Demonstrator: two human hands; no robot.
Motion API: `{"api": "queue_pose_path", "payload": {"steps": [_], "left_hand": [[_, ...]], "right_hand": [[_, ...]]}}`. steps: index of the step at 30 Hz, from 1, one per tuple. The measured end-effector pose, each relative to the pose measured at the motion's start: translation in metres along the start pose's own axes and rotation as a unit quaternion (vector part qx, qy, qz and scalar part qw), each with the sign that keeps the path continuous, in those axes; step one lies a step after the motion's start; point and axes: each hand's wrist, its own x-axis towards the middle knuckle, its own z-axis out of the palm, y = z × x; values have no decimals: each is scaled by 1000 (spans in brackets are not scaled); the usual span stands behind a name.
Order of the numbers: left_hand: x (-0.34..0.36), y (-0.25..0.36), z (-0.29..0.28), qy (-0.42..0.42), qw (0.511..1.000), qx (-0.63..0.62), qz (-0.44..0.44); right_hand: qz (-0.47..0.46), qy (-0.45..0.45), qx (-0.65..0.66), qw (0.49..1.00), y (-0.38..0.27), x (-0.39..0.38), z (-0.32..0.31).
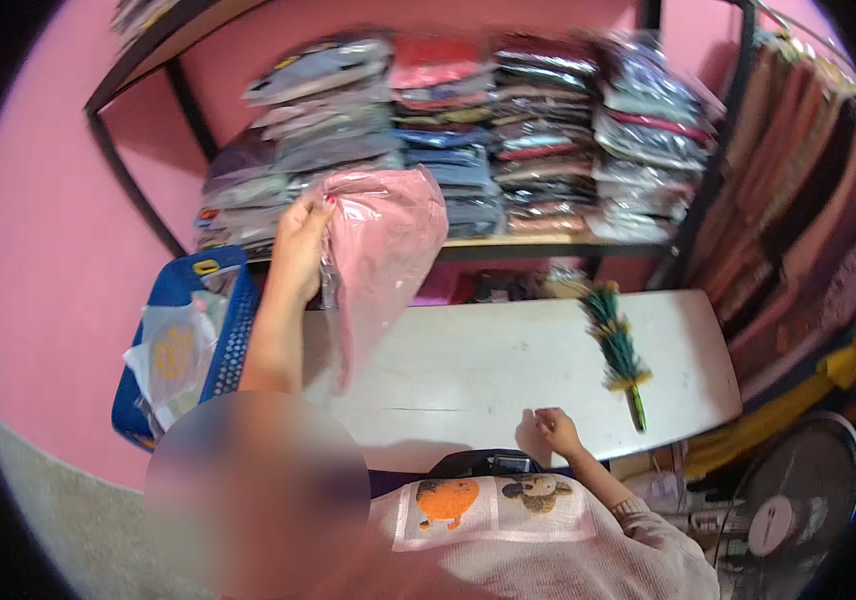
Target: Sort packaged items of clothing by taking them from a blue basket and placing them on shelves or a table, then cleaning the packages with a duster.
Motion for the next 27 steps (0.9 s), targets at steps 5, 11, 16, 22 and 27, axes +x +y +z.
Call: {"api": "queue_pose_path", "payload": {"steps": [5, 11, 16, 22, 27], "left_hand": [[-45, -88, 83, 59, 934, -335, -104], [-217, -291, 60, -82, 857, -137, -490], [-232, -313, 60, -98, 857, 286, -418], [-188, -397, 70, -51, 916, 365, -159], [-200, -379, 90, -128, 886, 60, -443]], "right_hand": [[118, 64, 47, 990, 12, -41, -53], [167, 203, -22, 965, 38, -73, -107], [215, 290, -132, 923, 36, -63, -134], [219, 224, -339, 887, 73, -38, -108], [282, 108, -210, 930, 65, -30, -108]]}}
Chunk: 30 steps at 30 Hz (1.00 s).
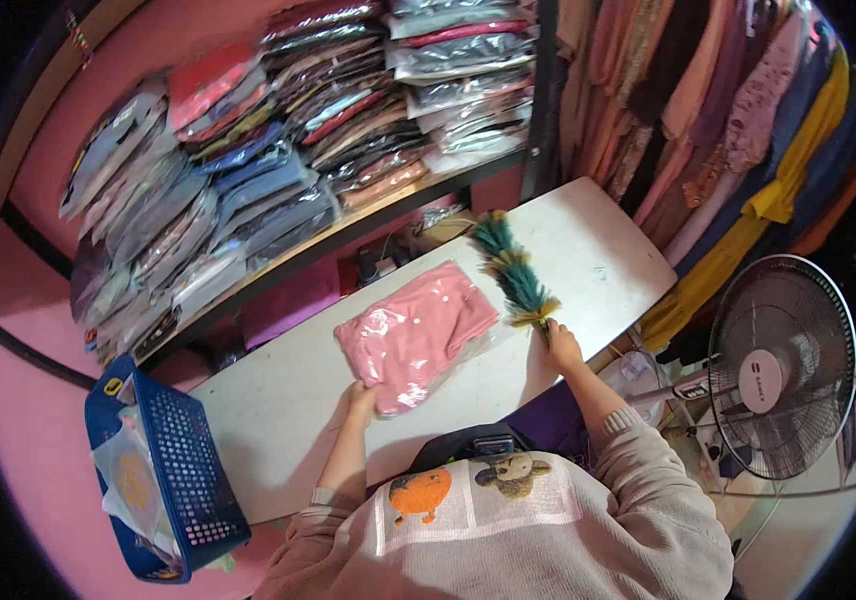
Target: Sort packaged items of clothing by taking them from a blue basket and placing them on shelves or a table, then cleaning the packages with a duster.
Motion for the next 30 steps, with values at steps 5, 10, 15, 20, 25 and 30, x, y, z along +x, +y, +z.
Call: {"api": "queue_pose_path", "payload": {"steps": [5, 10, 15, 20, 25, 30], "left_hand": [[-49, 32, 18, -75, 989, 96, -87], [-16, 8, -13, 22, 992, -124, -25], [-5, 8, 1, 42, 996, -58, -51], [-19, 34, 20, 17, 996, -16, -85], [-10, 25, -1, 37, 995, -41, -79], [-5, 44, 26, 60, 984, -134, -96]], "right_hand": [[4, 99, 172, 980, -64, -22, -33], [-220, -127, 119, 960, -117, -70, 5], [-208, -191, 23, 959, -96, -75, 26], [89, 12, 45, 995, -5, -38, 3], [118, 74, 65, 988, 26, -33, -17], [104, 12, 59, 993, 35, -69, 8]]}}
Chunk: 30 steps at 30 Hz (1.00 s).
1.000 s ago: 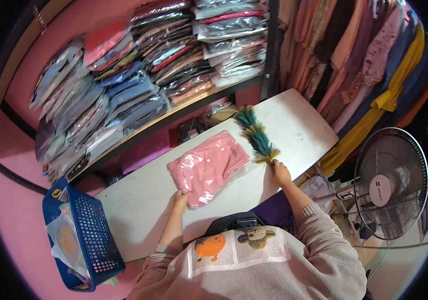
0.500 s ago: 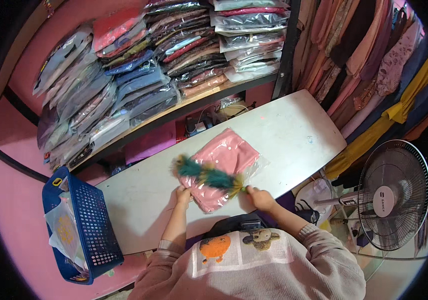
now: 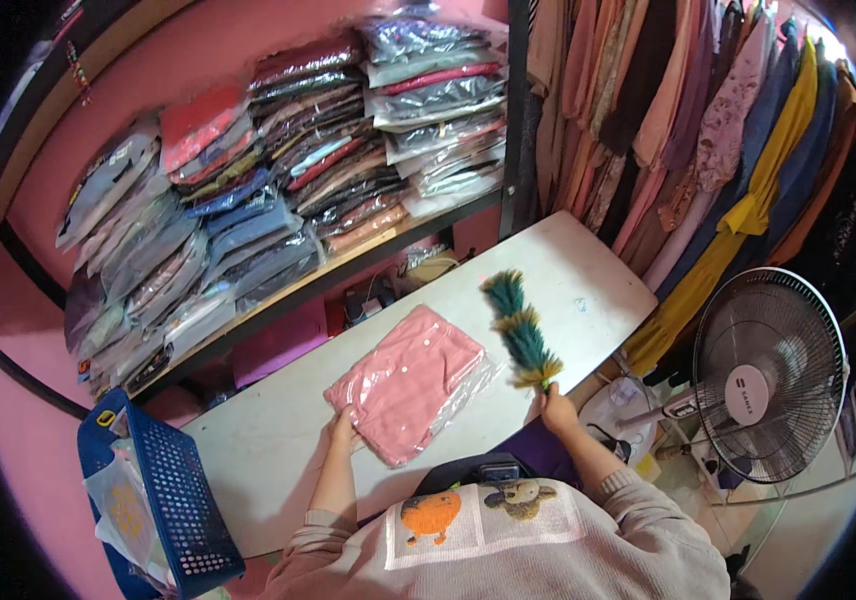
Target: Sort packaged items of clothing by taking them from a blue basket and placing them on shelves or a table, then cleaning the packages with a duster.
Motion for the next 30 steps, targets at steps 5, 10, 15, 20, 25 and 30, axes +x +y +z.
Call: {"api": "queue_pose_path", "payload": {"steps": [5, 10, 15, 20, 25, 30], "left_hand": [[46, -17, -13, 83, 993, 1, 83], [47, 13, -1, -112, 974, -192, -44], [-26, 92, 67, -125, 968, -40, 215], [-108, 160, 113, -39, 754, 255, 604], [-142, 144, 106, -60, 624, 354, 694], [-95, 46, 43, -162, 666, 499, 530]], "right_hand": [[-30, -37, -1, 999, -6, 2, -2], [-7, -69, -15, 997, 7, 12, -10], [-12, -53, -5, 999, 16, 11, -7], [-36, -24, 2, 999, 14, 8, -5], [-42, -26, 2, 999, 21, 8, 0], [-34, -36, -8, 999, 16, 12, -2]]}}
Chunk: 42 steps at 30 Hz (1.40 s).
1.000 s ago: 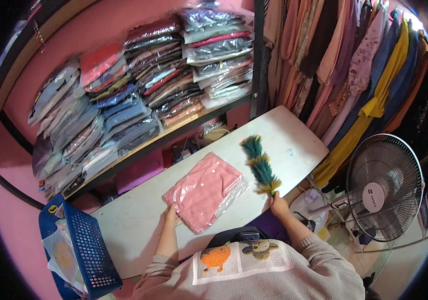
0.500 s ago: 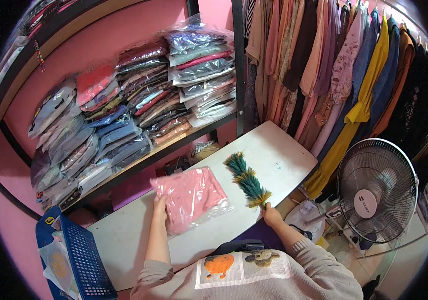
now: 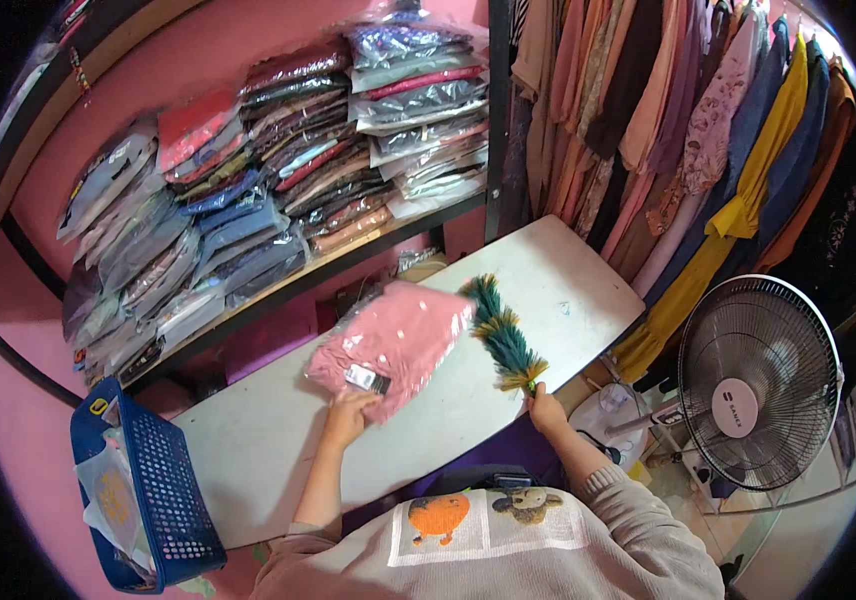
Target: Sort packaged items of clothing by taking them from a blue basket and placing them on shelves or a table, then cleaning the packages with a duster.
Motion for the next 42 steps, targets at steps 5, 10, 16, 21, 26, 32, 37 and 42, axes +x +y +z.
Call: {"api": "queue_pose_path", "payload": {"steps": [5, 10, 16, 21, 26, 32, 37, 42], "left_hand": [[-63, -27, 53, -19, 998, 30, -55], [-66, -10, 74, 29, 986, 43, -158], [-70, -7, 95, -46, 961, 152, -228], [-74, -10, 93, -135, 942, 164, -259], [-72, -3, 85, -63, 955, 149, -250], [-62, 10, 76, -88, 955, 162, -232], [-79, -5, 72, -79, 959, 142, -231], [-82, -16, 54, -116, 947, 147, -260]], "right_hand": [[-13, 17, 36, 999, 3, 0, 0], [-53, 61, 149, 985, -30, -7, -2], [-276, -144, 13, 950, -115, -51, 19], [-291, -158, -53, 942, -126, -46, 39], [-241, -95, -62, 964, -115, -22, 27], [-53, 24, 10, 998, -45, 2, 3], [88, 157, 104, 978, 0, 4, -48], [77, 328, 198, 920, 14, -24, -96]]}}
